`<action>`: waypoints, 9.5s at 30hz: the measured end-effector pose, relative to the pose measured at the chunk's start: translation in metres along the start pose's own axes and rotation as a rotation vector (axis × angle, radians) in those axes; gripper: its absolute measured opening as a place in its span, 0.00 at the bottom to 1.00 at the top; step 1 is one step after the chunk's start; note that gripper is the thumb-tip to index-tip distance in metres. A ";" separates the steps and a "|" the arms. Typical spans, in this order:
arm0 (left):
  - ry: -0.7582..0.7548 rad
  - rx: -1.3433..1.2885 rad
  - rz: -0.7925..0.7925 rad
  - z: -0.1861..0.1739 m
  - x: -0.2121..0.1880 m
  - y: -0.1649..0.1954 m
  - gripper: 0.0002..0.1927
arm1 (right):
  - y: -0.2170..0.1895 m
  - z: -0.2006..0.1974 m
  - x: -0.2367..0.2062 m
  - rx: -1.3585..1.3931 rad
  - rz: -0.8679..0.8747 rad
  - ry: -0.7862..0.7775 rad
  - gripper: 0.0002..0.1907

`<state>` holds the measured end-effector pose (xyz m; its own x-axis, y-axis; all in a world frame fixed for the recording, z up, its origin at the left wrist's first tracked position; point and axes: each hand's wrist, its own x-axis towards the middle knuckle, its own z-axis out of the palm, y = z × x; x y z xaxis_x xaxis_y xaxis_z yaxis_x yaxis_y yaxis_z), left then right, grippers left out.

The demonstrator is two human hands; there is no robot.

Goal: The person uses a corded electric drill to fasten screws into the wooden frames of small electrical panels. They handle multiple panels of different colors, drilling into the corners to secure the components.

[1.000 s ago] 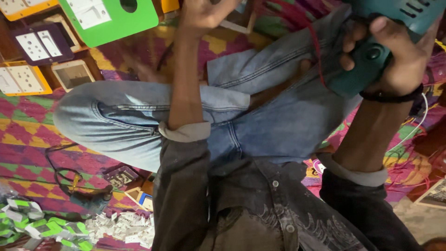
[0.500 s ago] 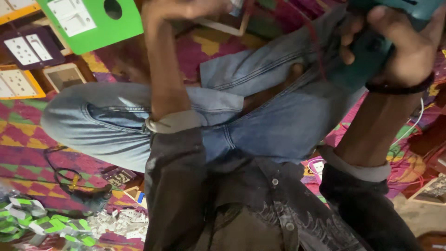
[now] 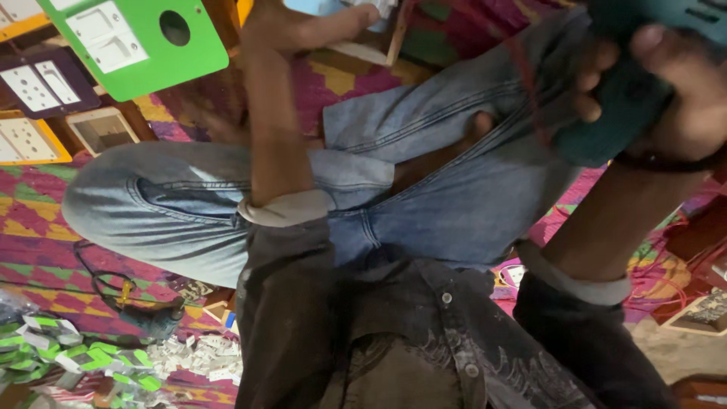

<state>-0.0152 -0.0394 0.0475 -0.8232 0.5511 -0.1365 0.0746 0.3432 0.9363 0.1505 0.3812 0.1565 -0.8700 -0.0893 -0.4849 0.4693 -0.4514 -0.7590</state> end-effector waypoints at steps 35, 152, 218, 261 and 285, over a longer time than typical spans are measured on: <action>0.070 -0.794 0.090 0.013 0.002 -0.074 0.38 | -0.009 0.070 0.008 0.207 -0.176 0.073 0.17; 0.525 0.071 0.294 -0.032 -0.031 0.109 0.20 | 0.054 0.128 -0.042 -0.091 -0.591 0.176 0.18; 0.619 0.505 0.488 -0.057 0.005 0.098 0.16 | 0.116 0.200 -0.011 -0.166 -0.718 0.281 0.16; 0.589 0.391 0.544 -0.059 0.000 0.100 0.12 | 0.117 0.193 0.018 -0.616 -0.888 0.040 0.39; -0.004 0.660 0.544 -0.051 0.121 0.087 0.27 | 0.055 0.107 0.012 0.102 -0.469 0.116 0.23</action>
<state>-0.1373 0.0180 0.1288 -0.5759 0.7700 0.2746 0.7722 0.4023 0.4918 0.1496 0.2602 0.1557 -0.9586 0.2412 -0.1511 0.0093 -0.5043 -0.8635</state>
